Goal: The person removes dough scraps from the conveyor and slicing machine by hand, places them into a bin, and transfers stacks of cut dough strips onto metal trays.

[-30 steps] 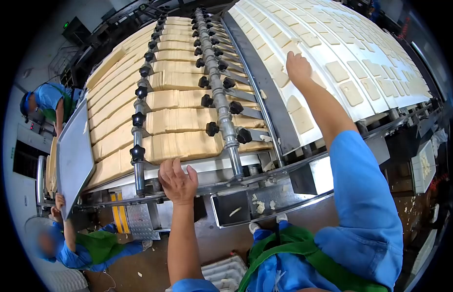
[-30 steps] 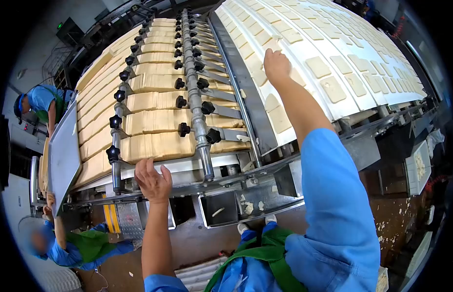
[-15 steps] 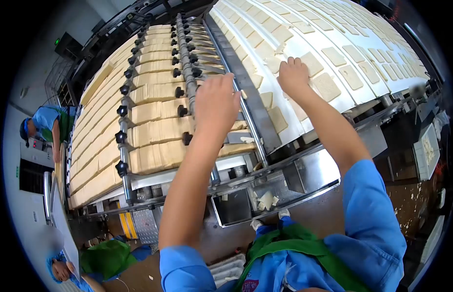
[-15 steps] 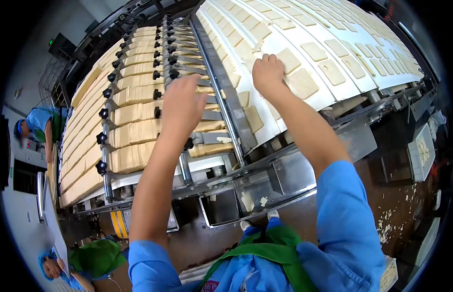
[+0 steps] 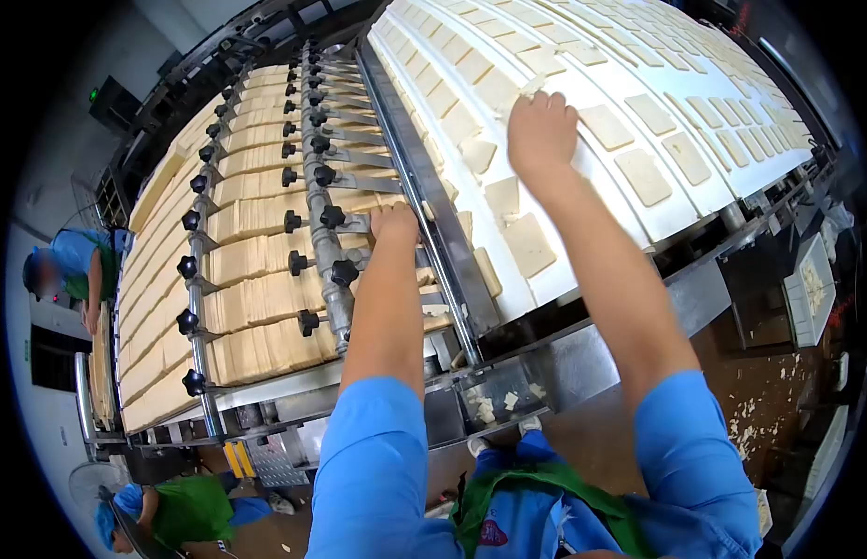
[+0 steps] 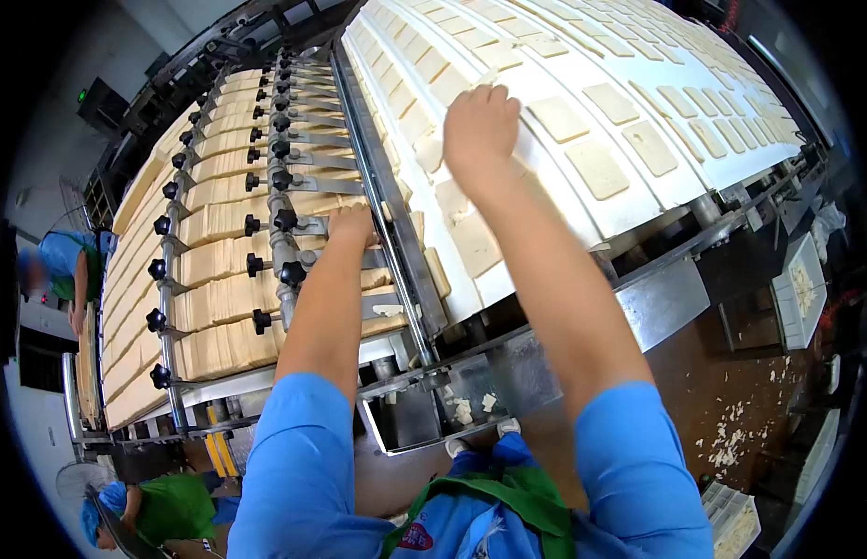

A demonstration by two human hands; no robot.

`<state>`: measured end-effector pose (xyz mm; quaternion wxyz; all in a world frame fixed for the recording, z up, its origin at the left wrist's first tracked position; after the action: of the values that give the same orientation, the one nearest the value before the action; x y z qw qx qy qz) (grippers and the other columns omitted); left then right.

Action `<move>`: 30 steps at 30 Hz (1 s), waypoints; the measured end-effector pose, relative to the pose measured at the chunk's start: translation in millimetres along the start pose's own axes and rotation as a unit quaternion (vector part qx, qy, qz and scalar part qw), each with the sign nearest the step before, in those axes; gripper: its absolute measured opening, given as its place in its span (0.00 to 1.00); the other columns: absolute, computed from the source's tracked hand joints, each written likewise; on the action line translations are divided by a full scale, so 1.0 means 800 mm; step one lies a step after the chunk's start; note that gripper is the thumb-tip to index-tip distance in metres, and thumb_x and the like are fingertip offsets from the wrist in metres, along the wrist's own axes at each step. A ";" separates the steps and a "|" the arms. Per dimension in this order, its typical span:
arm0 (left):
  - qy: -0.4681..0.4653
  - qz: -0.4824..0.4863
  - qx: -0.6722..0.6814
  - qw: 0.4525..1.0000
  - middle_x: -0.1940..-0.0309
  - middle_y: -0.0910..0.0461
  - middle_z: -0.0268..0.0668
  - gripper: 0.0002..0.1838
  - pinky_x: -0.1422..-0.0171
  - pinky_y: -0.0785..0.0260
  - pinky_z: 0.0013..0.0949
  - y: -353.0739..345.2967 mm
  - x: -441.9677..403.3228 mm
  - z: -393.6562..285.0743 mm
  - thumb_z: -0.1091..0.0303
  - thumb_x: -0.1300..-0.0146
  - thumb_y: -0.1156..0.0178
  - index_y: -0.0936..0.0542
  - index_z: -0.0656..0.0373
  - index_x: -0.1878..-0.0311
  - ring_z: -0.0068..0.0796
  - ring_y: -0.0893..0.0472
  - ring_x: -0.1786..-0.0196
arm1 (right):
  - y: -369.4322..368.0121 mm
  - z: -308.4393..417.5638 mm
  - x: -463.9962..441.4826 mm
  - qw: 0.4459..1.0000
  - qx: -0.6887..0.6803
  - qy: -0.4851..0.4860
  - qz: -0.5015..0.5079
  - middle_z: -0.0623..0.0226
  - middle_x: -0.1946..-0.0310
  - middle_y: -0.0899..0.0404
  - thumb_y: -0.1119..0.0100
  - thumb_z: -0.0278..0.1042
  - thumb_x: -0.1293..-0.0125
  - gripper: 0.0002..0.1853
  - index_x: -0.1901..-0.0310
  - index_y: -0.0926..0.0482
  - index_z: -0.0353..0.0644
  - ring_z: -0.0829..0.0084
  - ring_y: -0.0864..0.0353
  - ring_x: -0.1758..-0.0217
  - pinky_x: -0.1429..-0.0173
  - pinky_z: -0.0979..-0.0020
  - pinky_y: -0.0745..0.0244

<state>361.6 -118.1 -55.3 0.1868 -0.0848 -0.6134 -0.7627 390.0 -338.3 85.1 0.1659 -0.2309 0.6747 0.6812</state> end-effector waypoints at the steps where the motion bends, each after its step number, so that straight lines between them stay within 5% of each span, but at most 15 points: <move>1: 0.002 0.000 0.006 1.000 0.35 0.33 0.32 0.28 0.32 0.48 0.44 0.002 0.000 0.001 0.59 0.46 0.35 0.25 0.50 0.40 0.36 0.37 0.31 | -0.010 -0.005 -0.010 1.000 0.002 0.005 -0.001 0.61 0.58 0.23 0.42 0.31 0.44 0.10 0.61 0.20 0.41 0.62 0.27 0.51 0.48 0.61 0.34; 5: 0.011 0.011 0.027 1.000 0.36 0.32 0.32 0.31 0.33 0.47 0.44 0.000 -0.016 0.000 0.59 0.49 0.31 0.25 0.50 0.40 0.35 0.35 0.33 | -0.036 -0.032 -0.045 1.000 0.008 0.000 0.030 0.60 0.58 0.22 0.44 0.33 0.41 0.11 0.58 0.21 0.40 0.60 0.26 0.50 0.48 0.60 0.31; 11: -0.063 -0.081 -0.046 0.994 0.46 0.24 0.40 0.19 0.45 0.29 0.39 0.025 0.030 -0.014 0.69 0.52 0.32 0.18 0.57 0.53 0.42 0.28 0.39 | -0.019 -0.026 -0.069 0.984 -0.113 -0.023 0.134 0.54 0.58 0.19 0.43 0.34 0.42 0.13 0.57 0.21 0.38 0.55 0.18 0.55 0.55 0.57 0.23; 13: -0.032 0.145 0.086 0.985 0.44 0.25 0.41 0.21 0.44 0.28 0.39 0.024 0.043 -0.019 0.67 0.53 0.31 0.18 0.59 0.52 0.45 0.27 0.39 | 0.016 -0.016 -0.068 0.976 -0.134 -0.019 0.168 0.52 0.59 0.18 0.40 0.39 0.43 0.17 0.56 0.22 0.36 0.55 0.17 0.57 0.54 0.56 0.23; 14: -0.076 0.173 -0.016 0.982 0.41 0.28 0.44 0.28 0.44 0.27 0.40 -0.015 0.019 -0.024 0.61 0.56 0.28 0.20 0.62 0.50 0.47 0.26 0.41 | 0.035 -0.002 -0.062 0.945 -0.142 0.089 0.280 0.52 0.59 0.18 0.39 0.42 0.44 0.20 0.55 0.22 0.36 0.55 0.18 0.57 0.53 0.57 0.23; 15: -0.039 0.083 -0.011 0.996 0.40 0.29 0.45 0.38 0.40 0.30 0.40 -0.012 0.047 -0.029 0.56 0.62 0.24 0.24 0.62 0.45 0.44 0.27 0.39 | 0.054 0.005 -0.055 0.894 -0.145 0.195 0.377 0.52 0.60 0.18 0.38 0.45 0.45 0.23 0.54 0.21 0.36 0.55 0.18 0.57 0.51 0.58 0.24; 17: -0.033 0.016 -0.009 0.999 0.40 0.29 0.44 0.45 0.36 0.35 0.40 -0.029 0.070 -0.032 0.55 0.66 0.22 0.27 0.62 0.41 0.41 0.28 0.38 | 0.089 0.003 -0.018 0.872 -0.116 0.231 0.415 0.52 0.55 0.20 0.37 0.48 0.47 0.27 0.50 0.22 0.37 0.58 0.21 0.50 0.47 0.60 0.26; 19: -0.018 0.020 0.012 1.000 0.38 0.31 0.41 0.37 0.34 0.39 0.38 -0.025 0.080 -0.030 0.59 0.59 0.27 0.25 0.59 0.42 0.39 0.30 0.36 | 0.027 0.002 -0.016 0.888 -0.114 0.231 0.381 0.53 0.51 0.23 0.36 0.49 0.46 0.26 0.52 0.23 0.37 0.57 0.25 0.45 0.44 0.60 0.28; 21: -0.006 0.024 0.034 0.999 0.36 0.32 0.38 0.29 0.33 0.43 0.37 -0.019 0.083 -0.028 0.63 0.53 0.31 0.23 0.56 0.44 0.37 0.32 0.34 | -0.025 0.004 -0.012 0.982 -0.078 0.130 0.108 0.52 0.57 0.21 0.33 0.45 0.49 0.21 0.60 0.20 0.35 0.57 0.23 0.51 0.50 0.57 0.28; 22: -0.007 0.049 0.047 0.998 0.37 0.31 0.37 0.28 0.33 0.42 0.37 -0.017 0.082 -0.027 0.63 0.53 0.32 0.22 0.55 0.45 0.36 0.32 0.34 | -0.029 0.006 -0.004 0.983 -0.102 0.139 0.070 0.55 0.57 0.23 0.34 0.43 0.46 0.18 0.60 0.21 0.38 0.59 0.26 0.50 0.46 0.59 0.31; 25: 0.003 0.050 0.044 0.998 0.40 0.27 0.36 0.26 0.34 0.42 0.36 -0.008 0.084 -0.026 0.63 0.53 0.32 0.20 0.53 0.47 0.34 0.31 0.35 | -0.032 0.022 -0.001 0.982 -0.086 0.150 0.081 0.55 0.53 0.24 0.36 0.47 0.44 0.21 0.57 0.23 0.39 0.57 0.27 0.45 0.46 0.55 0.28; 27: -0.002 0.037 0.032 0.999 0.42 0.25 0.36 0.25 0.34 0.42 0.35 -0.006 0.088 -0.027 0.62 0.52 0.33 0.20 0.52 0.47 0.32 0.27 0.38 | -0.049 0.034 0.004 0.984 -0.095 0.143 0.053 0.56 0.55 0.23 0.40 0.40 0.40 0.13 0.59 0.23 0.40 0.58 0.26 0.46 0.46 0.56 0.28; 30: -0.005 0.027 0.059 0.998 0.42 0.25 0.36 0.23 0.34 0.43 0.35 -0.011 0.090 -0.028 0.63 0.50 0.35 0.20 0.50 0.48 0.34 0.29 0.37 | -0.060 0.036 0.004 0.959 -0.142 0.125 0.211 0.56 0.60 0.22 0.43 0.31 0.41 0.10 0.58 0.22 0.41 0.60 0.24 0.51 0.50 0.60 0.30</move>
<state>294.4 -151.0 -42.4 0.2092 -0.0939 -0.6555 -0.7196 410.6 -308.0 42.8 -0.1018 -0.1877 0.6198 0.7551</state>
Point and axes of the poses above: each hand's wrist, its own x-axis away from the middle knuckle, its own y-axis out of the back of the hand, z = x × y, the point moved 2 cm from there along -x, towards the middle knuckle
